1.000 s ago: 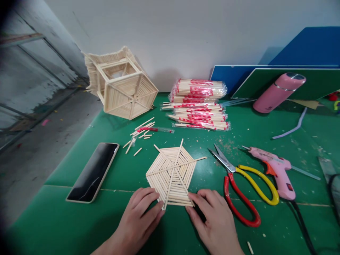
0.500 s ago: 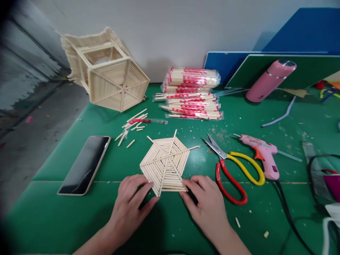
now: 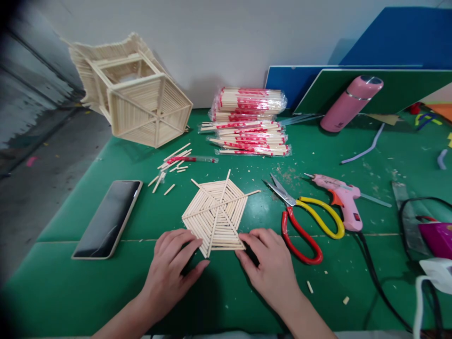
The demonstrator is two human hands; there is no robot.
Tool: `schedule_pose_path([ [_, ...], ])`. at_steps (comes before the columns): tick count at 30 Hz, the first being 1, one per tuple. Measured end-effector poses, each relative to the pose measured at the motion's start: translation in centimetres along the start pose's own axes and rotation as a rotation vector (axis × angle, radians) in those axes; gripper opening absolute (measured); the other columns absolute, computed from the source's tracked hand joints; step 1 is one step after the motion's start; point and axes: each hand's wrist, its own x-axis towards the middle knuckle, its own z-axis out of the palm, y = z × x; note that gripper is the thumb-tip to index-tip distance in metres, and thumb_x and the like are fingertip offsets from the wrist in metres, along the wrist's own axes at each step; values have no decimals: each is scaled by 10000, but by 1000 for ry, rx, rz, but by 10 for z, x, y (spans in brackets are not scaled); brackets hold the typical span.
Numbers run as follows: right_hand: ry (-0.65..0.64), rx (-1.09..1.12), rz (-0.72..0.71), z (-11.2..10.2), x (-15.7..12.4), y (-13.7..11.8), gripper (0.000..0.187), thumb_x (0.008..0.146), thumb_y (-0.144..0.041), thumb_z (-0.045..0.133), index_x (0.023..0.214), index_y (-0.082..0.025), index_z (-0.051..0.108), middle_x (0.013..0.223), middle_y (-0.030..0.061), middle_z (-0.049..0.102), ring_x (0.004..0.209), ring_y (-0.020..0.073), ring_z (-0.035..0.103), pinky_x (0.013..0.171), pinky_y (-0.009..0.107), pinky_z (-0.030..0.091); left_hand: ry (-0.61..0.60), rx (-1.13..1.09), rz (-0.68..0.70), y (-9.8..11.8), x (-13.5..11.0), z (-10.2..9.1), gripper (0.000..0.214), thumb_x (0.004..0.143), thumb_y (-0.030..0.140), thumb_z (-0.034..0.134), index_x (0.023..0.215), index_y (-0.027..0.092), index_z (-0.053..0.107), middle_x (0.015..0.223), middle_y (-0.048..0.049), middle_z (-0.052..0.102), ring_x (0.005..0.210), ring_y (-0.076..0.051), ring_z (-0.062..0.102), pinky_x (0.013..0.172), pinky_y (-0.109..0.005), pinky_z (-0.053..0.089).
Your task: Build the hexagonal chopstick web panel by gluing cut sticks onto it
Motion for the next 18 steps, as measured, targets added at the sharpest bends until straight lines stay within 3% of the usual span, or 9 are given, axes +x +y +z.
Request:
schedule_pose_path([
  [18,21,83,32,-3,0,1,268,820,-246,490,1076,-186,541,931,85,591,861,206,560,727,358,486,-11,-10,17,1,0,-1,173,774,243,561,937,192,590,929,-67,594,928,-225,508,847,-426,373],
])
